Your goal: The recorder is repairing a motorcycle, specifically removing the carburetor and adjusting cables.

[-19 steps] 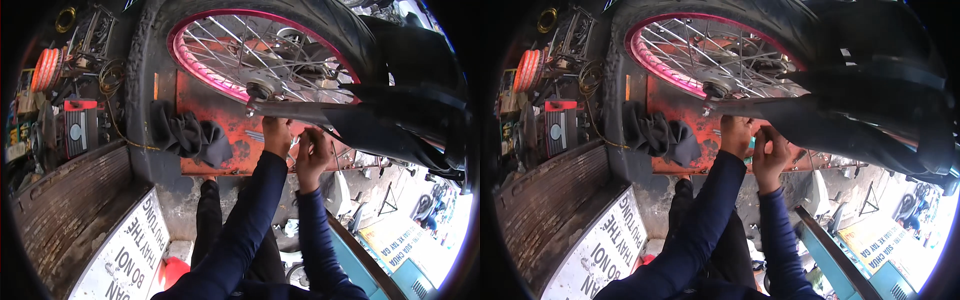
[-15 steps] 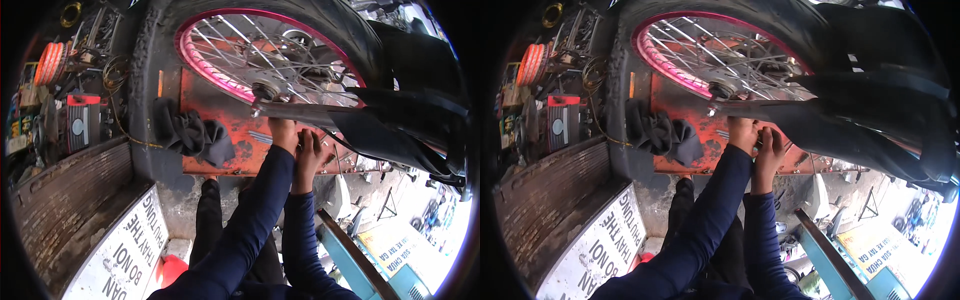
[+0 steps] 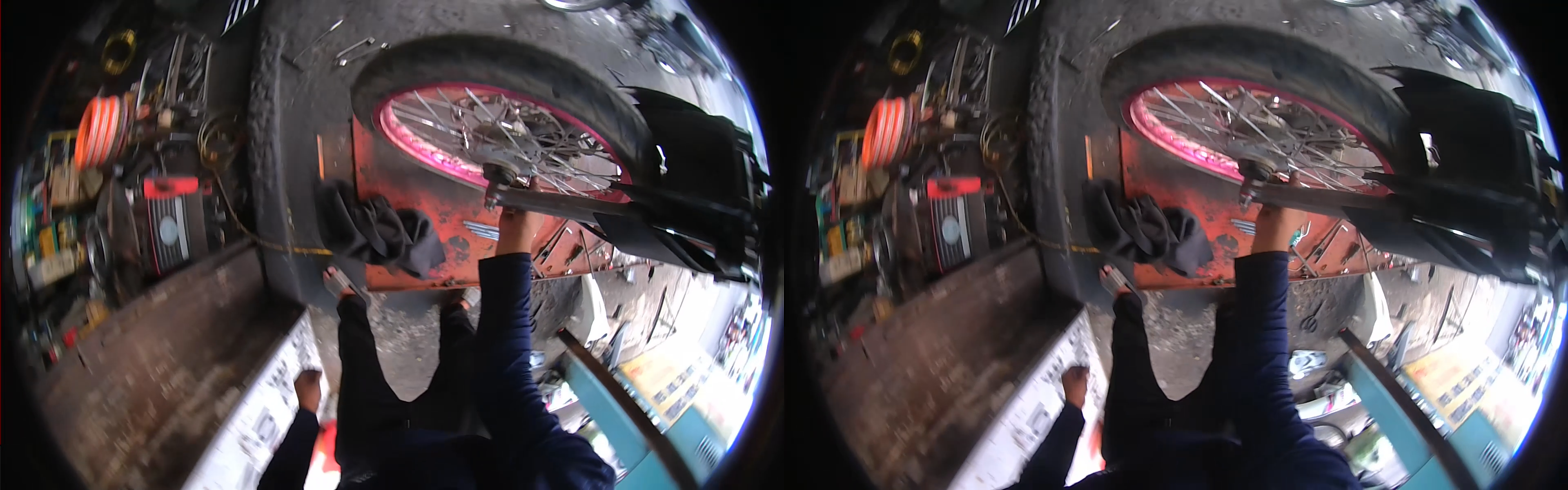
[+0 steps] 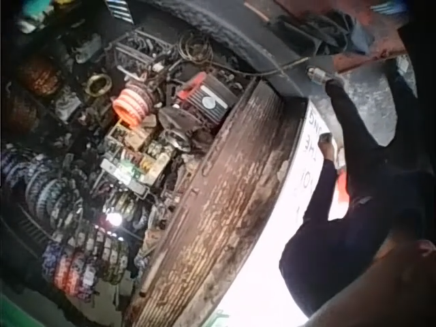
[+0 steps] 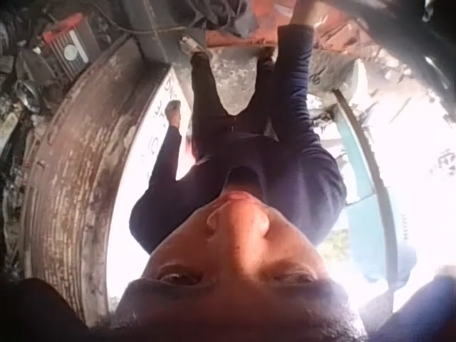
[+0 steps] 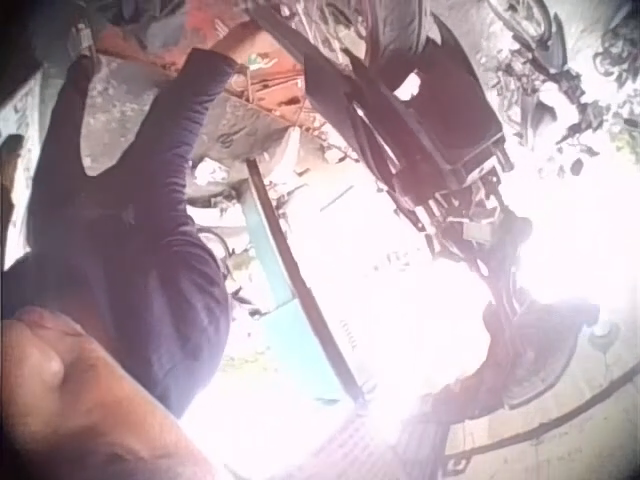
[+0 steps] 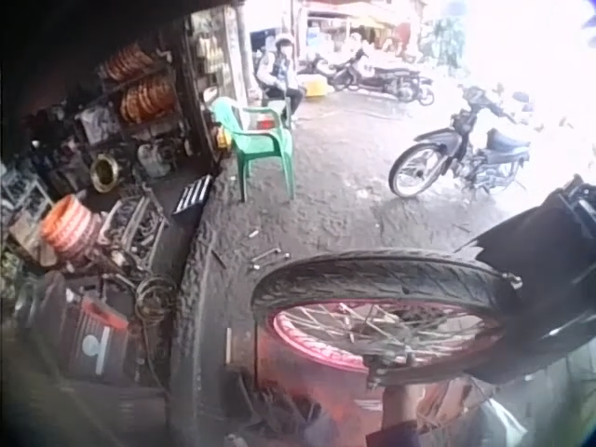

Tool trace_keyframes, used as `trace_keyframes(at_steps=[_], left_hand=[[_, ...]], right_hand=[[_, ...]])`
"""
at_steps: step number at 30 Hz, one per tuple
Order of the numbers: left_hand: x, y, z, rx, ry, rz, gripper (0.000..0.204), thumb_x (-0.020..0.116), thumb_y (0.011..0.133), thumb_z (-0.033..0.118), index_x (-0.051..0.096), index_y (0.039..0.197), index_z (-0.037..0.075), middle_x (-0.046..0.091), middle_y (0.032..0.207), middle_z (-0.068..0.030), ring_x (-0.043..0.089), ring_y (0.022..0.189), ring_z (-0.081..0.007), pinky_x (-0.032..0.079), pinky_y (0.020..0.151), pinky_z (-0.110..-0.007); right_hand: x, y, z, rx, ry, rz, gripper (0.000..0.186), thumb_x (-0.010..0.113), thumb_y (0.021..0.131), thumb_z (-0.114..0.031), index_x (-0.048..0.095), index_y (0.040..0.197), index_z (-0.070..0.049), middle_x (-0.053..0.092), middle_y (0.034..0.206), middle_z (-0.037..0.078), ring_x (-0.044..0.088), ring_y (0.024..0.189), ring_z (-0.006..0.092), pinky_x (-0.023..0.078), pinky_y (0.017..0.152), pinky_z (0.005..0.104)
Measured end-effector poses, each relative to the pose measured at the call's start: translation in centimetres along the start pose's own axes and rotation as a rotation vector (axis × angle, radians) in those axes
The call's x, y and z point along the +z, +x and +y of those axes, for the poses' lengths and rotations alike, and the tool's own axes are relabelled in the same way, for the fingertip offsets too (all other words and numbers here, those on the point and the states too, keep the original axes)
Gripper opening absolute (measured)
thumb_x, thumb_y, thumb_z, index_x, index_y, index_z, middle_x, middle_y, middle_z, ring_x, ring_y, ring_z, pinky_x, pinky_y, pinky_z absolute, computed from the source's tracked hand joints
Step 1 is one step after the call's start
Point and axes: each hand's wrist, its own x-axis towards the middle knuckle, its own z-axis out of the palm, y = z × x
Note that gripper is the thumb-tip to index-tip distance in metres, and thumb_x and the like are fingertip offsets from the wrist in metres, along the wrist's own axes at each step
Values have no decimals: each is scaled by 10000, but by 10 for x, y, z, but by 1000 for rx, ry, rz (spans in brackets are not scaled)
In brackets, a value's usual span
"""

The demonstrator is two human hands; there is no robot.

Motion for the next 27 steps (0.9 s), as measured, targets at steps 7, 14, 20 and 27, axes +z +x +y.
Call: trace_keyframes(at_steps=[7,14,20,27], left_hand=[[-161,14,-51,-315,-404,-194,139,527,823,-65,612,857,40,643,765,-39,591,644,-105,460,514,-247],[-339,209,8,85,37,-190,120,707,818,84,598,813,34,629,714,-34,573,633,-120,485,614,-287],[-505,335,187,291,220,-25,134,710,817,119,623,876,35,640,733,-45,599,652,-137,495,611,-286],[-572,415,334,194,267,-67,216,628,894,240,531,926,50,641,783,-102,589,646,-173,461,526,-323]], right_hand=[[19,-24,-10,-93,-126,90,158,627,915,-262,612,911,-105,607,771,5,534,552,78,382,421,207],[-21,-1,24,20,11,96,242,695,856,-217,615,1077,-160,638,952,25,602,866,132,493,712,297],[-14,5,34,117,69,15,235,675,876,-228,605,1074,-122,639,918,22,624,828,146,496,665,309],[10,-26,55,-134,91,387,329,544,946,-281,550,1190,-59,657,1022,84,636,874,209,534,731,369]])
